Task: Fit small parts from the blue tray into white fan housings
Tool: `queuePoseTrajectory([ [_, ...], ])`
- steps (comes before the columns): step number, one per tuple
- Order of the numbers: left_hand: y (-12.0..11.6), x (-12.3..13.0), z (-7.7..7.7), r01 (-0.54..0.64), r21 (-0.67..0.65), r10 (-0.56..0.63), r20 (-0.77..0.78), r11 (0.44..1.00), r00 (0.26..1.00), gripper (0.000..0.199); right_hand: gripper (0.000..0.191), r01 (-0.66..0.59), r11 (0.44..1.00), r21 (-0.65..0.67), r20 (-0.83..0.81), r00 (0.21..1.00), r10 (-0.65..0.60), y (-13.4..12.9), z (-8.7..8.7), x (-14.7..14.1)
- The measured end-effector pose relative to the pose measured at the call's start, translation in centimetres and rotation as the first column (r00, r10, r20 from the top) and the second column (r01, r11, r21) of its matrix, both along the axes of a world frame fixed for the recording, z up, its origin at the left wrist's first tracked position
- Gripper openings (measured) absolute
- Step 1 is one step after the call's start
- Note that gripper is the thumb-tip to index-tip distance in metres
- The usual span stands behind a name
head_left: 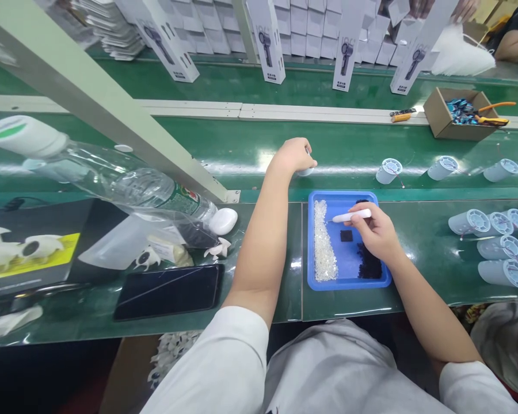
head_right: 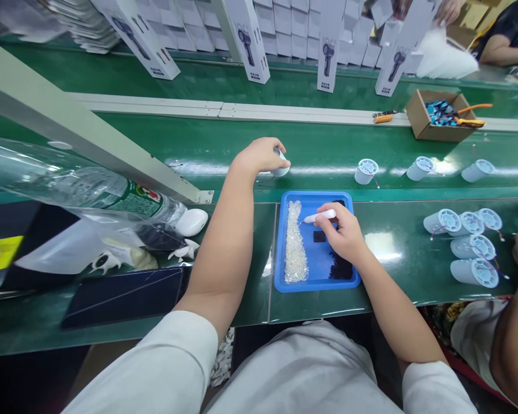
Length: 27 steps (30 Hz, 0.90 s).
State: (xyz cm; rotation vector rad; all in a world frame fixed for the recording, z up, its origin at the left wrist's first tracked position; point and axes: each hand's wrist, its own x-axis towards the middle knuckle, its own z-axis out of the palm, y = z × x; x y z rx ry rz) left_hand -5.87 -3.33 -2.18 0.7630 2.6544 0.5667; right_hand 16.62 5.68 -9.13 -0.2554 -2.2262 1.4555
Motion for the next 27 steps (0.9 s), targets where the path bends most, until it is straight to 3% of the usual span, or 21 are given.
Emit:
queuePoseTrajectory([
  [9,0.0,0.3,0.4,0.013,0.014,-0.013,0.006,1.0,1.0,0.037,0.021,0.125,0.989,0.076,-0.062,0.991,-0.12,0.0,0.2,0.0],
  [13,0.0,0.3,0.5,0.009,0.022,-0.009,0.002,1.0,1.0,0.038,0.02,0.276,0.941,0.196,-0.13,0.958,-0.254,0.3,0.5,0.0],
  [16,0.0,0.3,0.5,0.013,0.029,-0.013,0.002,0.999,1.0,0.039,0.021,0.368,0.908,0.199,-0.204,0.922,-0.329,0.7,0.3,0.1],
  [27,0.1,0.3,0.3,0.017,0.044,-0.016,-0.014,0.999,1.0,0.035,0.029,0.391,0.905,0.167,-0.192,0.913,-0.359,0.9,-0.2,-0.1],
])
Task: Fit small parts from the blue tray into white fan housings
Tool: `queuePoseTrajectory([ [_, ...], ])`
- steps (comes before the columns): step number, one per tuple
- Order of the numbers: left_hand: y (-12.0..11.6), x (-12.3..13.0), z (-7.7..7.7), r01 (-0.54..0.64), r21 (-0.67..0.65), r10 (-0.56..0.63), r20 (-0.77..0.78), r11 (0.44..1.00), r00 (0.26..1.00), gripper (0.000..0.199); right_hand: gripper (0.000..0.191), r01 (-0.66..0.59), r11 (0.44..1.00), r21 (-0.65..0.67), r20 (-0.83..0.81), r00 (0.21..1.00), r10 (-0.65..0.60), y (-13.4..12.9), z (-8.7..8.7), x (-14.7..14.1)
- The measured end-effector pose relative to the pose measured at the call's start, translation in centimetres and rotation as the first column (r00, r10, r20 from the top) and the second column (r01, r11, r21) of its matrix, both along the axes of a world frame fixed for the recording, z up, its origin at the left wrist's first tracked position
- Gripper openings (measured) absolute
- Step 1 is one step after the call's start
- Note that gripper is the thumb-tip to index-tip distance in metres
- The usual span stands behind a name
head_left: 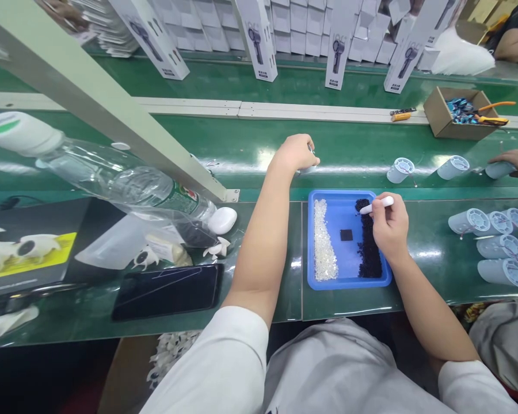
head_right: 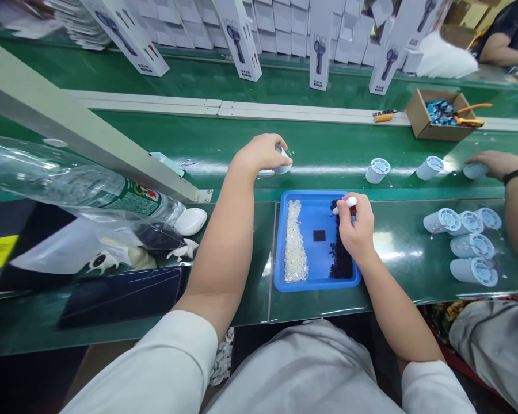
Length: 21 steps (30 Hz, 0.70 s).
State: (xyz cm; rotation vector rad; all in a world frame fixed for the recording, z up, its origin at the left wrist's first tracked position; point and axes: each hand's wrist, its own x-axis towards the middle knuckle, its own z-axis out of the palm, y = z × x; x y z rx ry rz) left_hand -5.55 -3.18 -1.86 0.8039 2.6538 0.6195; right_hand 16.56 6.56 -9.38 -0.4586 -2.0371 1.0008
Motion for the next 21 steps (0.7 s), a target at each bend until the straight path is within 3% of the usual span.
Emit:
queuePoseTrajectory([
  [12,0.2,0.3,0.2,-0.005,-0.011,0.005,0.008,1.0,1.0,0.036,0.025,-0.024,1.0,-0.001,0.025,0.999,0.024,-0.1,0.7,0.0],
  [17,0.3,0.3,0.1,0.014,0.001,-0.014,0.007,1.0,1.0,0.036,0.028,-0.16,0.987,-0.001,0.119,0.98,0.159,-0.4,1.1,0.1],
  [21,0.3,0.3,0.0,0.011,0.006,-0.011,0.006,1.0,1.0,0.036,0.028,-0.139,0.99,0.012,0.024,0.99,0.138,-0.5,1.2,0.1],
])
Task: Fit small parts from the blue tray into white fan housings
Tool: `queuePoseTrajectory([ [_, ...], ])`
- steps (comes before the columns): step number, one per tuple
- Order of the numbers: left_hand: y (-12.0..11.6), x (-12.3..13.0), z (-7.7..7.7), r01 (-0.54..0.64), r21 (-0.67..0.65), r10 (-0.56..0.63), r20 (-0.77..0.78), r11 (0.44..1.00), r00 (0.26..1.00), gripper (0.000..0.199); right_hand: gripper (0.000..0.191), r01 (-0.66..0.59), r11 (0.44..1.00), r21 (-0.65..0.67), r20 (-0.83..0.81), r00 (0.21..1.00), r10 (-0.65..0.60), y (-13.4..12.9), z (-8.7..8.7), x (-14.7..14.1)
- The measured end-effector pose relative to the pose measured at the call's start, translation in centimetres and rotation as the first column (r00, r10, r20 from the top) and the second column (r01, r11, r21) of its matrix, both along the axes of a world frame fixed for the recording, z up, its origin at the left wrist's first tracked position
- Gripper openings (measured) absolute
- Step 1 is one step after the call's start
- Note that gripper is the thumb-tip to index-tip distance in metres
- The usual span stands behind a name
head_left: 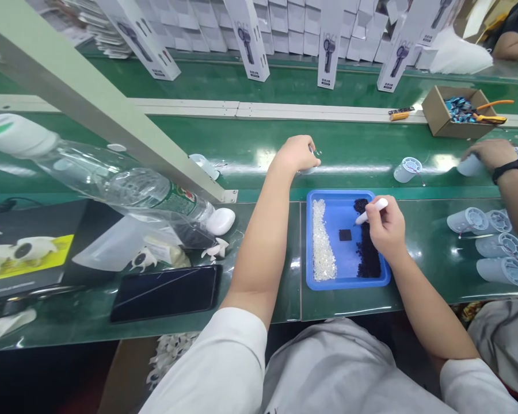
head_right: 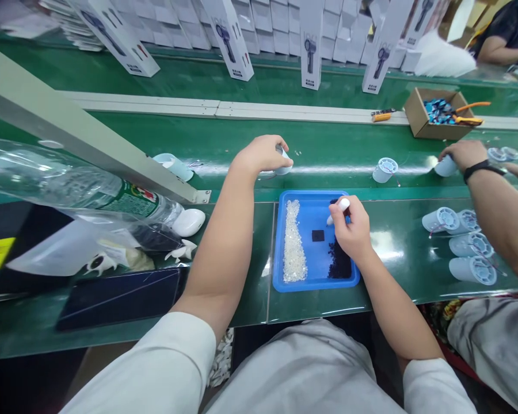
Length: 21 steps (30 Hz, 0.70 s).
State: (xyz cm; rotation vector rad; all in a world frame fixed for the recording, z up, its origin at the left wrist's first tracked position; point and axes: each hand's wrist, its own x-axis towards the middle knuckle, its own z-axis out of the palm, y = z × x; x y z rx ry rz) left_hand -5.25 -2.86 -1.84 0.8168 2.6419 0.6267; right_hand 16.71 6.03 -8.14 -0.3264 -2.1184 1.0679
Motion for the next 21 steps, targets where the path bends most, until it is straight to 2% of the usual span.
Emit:
queuePoseTrajectory([
  [4,0.0,0.0,-0.1,-0.004,0.026,0.004,-0.006,1.0,1.0,0.036,0.029,0.027,0.999,-0.023,-0.059,0.998,-0.029,0.0,0.0,0.2],
  [7,0.1,0.3,0.2,-0.039,0.111,0.037,0.014,0.993,0.999,0.04,0.03,0.021,1.0,-0.003,-0.075,0.997,-0.022,0.0,0.0,0.3],
  [10,0.4,0.8,0.8,-0.131,0.267,0.112,0.086,0.955,0.99,0.044,0.03,-0.102,0.992,0.072,-0.019,0.994,0.104,-0.1,0.0,0.4],
  [12,0.8,1.2,1.1,-0.198,0.404,0.123,0.205,0.893,0.971,0.038,0.028,-0.218,0.971,0.094,0.068,0.975,0.212,-0.2,0.0,0.4],
  [14,1.2,1.4,1.2,-0.262,0.544,0.062,0.358,0.797,0.932,0.03,0.026,-0.253,0.966,0.056,0.07,0.966,0.25,-0.2,-0.2,0.3],
  [16,1.8,1.6,0.9,-0.336,0.65,-0.046,0.496,0.682,0.867,0.025,0.025,-0.201,0.979,-0.027,-0.052,0.979,0.199,-0.2,-0.4,0.3],
  [18,2.4,1.9,0.5,-0.408,0.698,-0.144,0.587,0.588,0.797,0.019,0.022,-0.131,0.983,-0.128,-0.205,0.973,0.103,-0.1,-0.6,0.2],
  [19,2.7,2.1,0.3,-0.433,0.704,-0.176,0.614,0.563,0.77,0.016,0.021,-0.1,0.979,-0.177,-0.269,0.962,0.05,-0.1,-0.7,0.1],
  [21,3.2,2.6,0.0,-0.451,0.691,-0.196,0.643,0.564,0.74,0.016,0.018,-0.059,0.966,-0.253,-0.361,0.932,-0.037,0.0,-0.7,0.0],
])
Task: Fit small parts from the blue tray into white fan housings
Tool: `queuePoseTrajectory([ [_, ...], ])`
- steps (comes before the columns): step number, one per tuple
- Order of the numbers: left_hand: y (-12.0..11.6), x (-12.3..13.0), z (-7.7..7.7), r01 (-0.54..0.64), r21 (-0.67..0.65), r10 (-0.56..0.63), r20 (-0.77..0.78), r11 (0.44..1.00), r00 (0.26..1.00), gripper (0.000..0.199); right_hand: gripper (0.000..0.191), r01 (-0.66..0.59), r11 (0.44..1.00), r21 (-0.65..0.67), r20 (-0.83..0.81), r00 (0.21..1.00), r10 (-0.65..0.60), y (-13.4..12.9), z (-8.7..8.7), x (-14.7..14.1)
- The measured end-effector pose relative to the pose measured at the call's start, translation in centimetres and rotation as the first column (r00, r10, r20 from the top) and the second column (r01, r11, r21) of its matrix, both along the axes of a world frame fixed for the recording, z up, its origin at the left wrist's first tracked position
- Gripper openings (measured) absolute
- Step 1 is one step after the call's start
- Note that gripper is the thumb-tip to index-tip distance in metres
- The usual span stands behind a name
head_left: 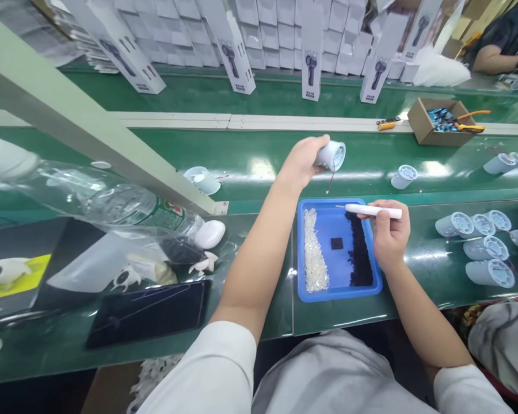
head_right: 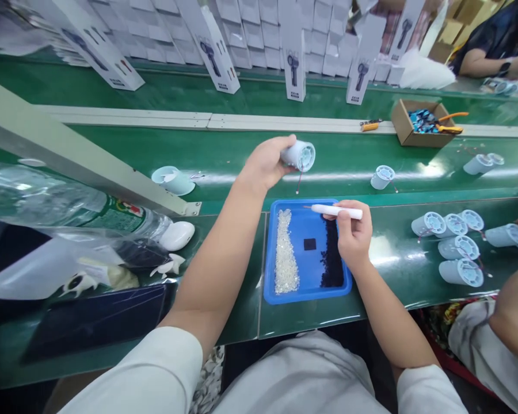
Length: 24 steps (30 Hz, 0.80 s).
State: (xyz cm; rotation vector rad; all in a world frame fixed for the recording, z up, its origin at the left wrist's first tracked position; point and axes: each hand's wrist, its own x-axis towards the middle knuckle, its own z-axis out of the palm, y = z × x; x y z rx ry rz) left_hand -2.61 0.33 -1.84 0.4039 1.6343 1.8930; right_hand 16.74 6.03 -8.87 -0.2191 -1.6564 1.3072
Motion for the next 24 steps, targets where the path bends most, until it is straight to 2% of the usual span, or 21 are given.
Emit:
queuePoseTrajectory([
  [3,0.3,1.1,0.1,0.063,-0.042,-0.063,-0.007,0.997,0.998,0.023,0.017,0.046,0.997,-0.064,-0.058,0.997,-0.05,0.1,0.0,-0.2],
  [8,0.2,2.6,0.7,0.172,-0.079,-0.176,-0.041,0.982,0.984,0.022,0.022,0.076,0.993,-0.089,0.03,0.997,-0.074,0.1,-0.1,-0.2],
  [18,0.4,3.0,0.8,0.197,-0.118,-0.212,-0.135,0.973,0.968,0.021,0.024,0.057,0.989,-0.134,0.096,0.994,-0.044,0.1,0.0,-0.1],
  [24,0.1,3.2,1.2,0.177,-0.199,-0.22,-0.222,0.964,0.95,0.025,0.029,0.066,0.988,-0.137,0.124,0.991,-0.049,0.0,0.1,0.0],
])
